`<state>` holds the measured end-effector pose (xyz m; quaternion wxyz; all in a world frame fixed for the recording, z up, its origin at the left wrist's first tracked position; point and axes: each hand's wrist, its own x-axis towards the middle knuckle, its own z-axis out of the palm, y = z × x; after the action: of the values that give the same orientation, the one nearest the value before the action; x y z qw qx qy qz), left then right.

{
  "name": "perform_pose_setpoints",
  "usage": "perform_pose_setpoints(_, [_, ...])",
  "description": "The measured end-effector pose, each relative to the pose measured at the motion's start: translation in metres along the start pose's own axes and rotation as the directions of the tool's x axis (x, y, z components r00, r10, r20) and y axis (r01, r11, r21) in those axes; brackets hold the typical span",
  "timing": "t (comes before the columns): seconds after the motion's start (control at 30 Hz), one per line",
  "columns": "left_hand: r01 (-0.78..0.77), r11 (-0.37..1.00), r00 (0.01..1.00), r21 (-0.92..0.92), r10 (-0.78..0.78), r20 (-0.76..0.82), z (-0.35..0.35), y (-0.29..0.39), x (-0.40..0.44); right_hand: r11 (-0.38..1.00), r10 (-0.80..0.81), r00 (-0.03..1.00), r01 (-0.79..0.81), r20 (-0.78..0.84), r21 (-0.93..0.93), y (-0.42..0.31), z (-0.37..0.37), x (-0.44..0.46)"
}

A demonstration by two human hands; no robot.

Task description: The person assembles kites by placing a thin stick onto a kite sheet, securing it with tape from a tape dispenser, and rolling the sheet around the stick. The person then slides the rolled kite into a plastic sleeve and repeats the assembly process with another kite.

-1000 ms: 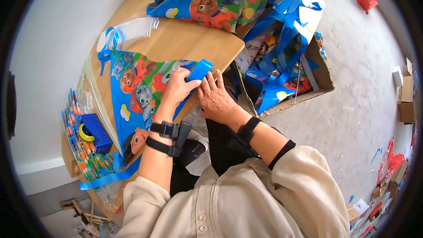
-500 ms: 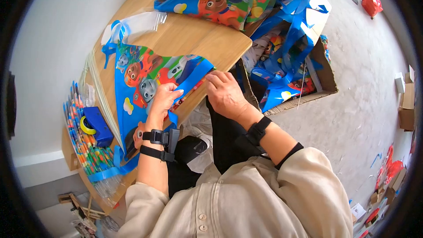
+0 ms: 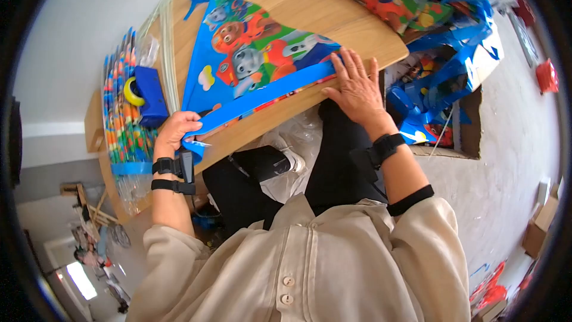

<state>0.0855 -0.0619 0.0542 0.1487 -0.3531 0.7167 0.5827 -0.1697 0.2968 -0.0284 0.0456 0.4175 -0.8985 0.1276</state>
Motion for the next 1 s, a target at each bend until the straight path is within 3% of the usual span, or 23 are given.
perform_pose_setpoints(0.13, [-0.010,0.999,0.985,-0.051,0.001,-0.172,-0.016,-0.049,-0.024,0.999,0.005,0.999,-0.003,0.049,-0.038,0.000,0.000,0.001])
perform_pose_setpoints(0.2, [-0.214,0.960,0.918,0.183,0.262,-0.297,-0.010,-0.069,-0.013,0.999,0.000,0.997,0.003,0.072,-0.046,-0.002,-0.005,0.003])
perform_pose_setpoints(0.23, [-0.250,0.948,0.886,0.197,0.306,-0.347,-0.005,-0.077,-0.007,0.998,0.011,0.995,-0.005,0.096,-0.059,-0.002,-0.006,0.003])
perform_pose_setpoints(0.33, [-0.158,0.926,0.813,0.342,0.319,-0.487,0.010,-0.084,0.002,0.998,0.000,0.994,0.007,0.112,-0.065,0.001,-0.003,0.003])
perform_pose_setpoints(0.43, [-0.114,0.907,0.809,0.404,0.321,-0.493,0.010,-0.082,0.003,0.997,0.016,0.991,-0.005,0.132,-0.078,-0.014,-0.011,0.005])
perform_pose_setpoints(0.5, [-0.116,0.895,0.792,0.431,0.345,-0.503,0.013,-0.077,-0.001,0.993,-0.100,0.995,0.100,0.005,-0.066,-0.045,-0.023,0.009])
perform_pose_setpoints(0.53, [-0.102,0.898,0.791,0.427,0.334,-0.513,0.015,-0.076,-0.002,0.971,-0.234,0.971,0.236,-0.046,0.036,-0.068,-0.026,0.011])
perform_pose_setpoints(0.6, [-0.043,0.901,0.792,0.431,0.294,-0.535,0.018,-0.071,-0.005,0.880,-0.440,0.895,0.445,-0.071,0.168,-0.122,-0.015,0.013])
perform_pose_setpoints(0.67, [-0.052,0.891,0.783,0.452,0.317,-0.535,0.018,-0.072,-0.004,0.781,-0.561,0.825,0.556,-0.073,0.284,-0.176,0.001,0.009])
perform_pose_setpoints(0.77, [-0.066,0.875,0.774,0.480,0.349,-0.529,0.014,-0.077,-0.002,0.828,-0.518,0.854,0.485,0.053,0.281,-0.220,0.029,0.008])
perform_pose_setpoints(0.87, [-0.085,0.912,0.816,0.402,0.295,-0.497,0.007,-0.078,-0.003,0.827,-0.530,0.845,0.500,0.063,0.258,-0.218,0.037,0.004])
perform_pose_setpoints(0.93, [-0.211,0.898,0.870,0.387,0.353,-0.344,-0.009,-0.079,-0.014,0.818,-0.538,0.840,0.502,0.065,0.279,-0.216,0.036,0.004])
perform_pose_setpoints(0.97, [-0.208,0.918,0.888,0.339,0.322,-0.328,-0.023,-0.087,-0.023,0.813,-0.539,0.840,0.500,0.063,0.298,-0.215,0.035,0.006])
perform_pose_setpoints(1.0, [-0.087,0.942,0.920,0.324,0.200,-0.336,-0.034,-0.080,-0.043,0.813,-0.539,0.841,0.500,0.059,0.298,-0.214,0.034,0.008])
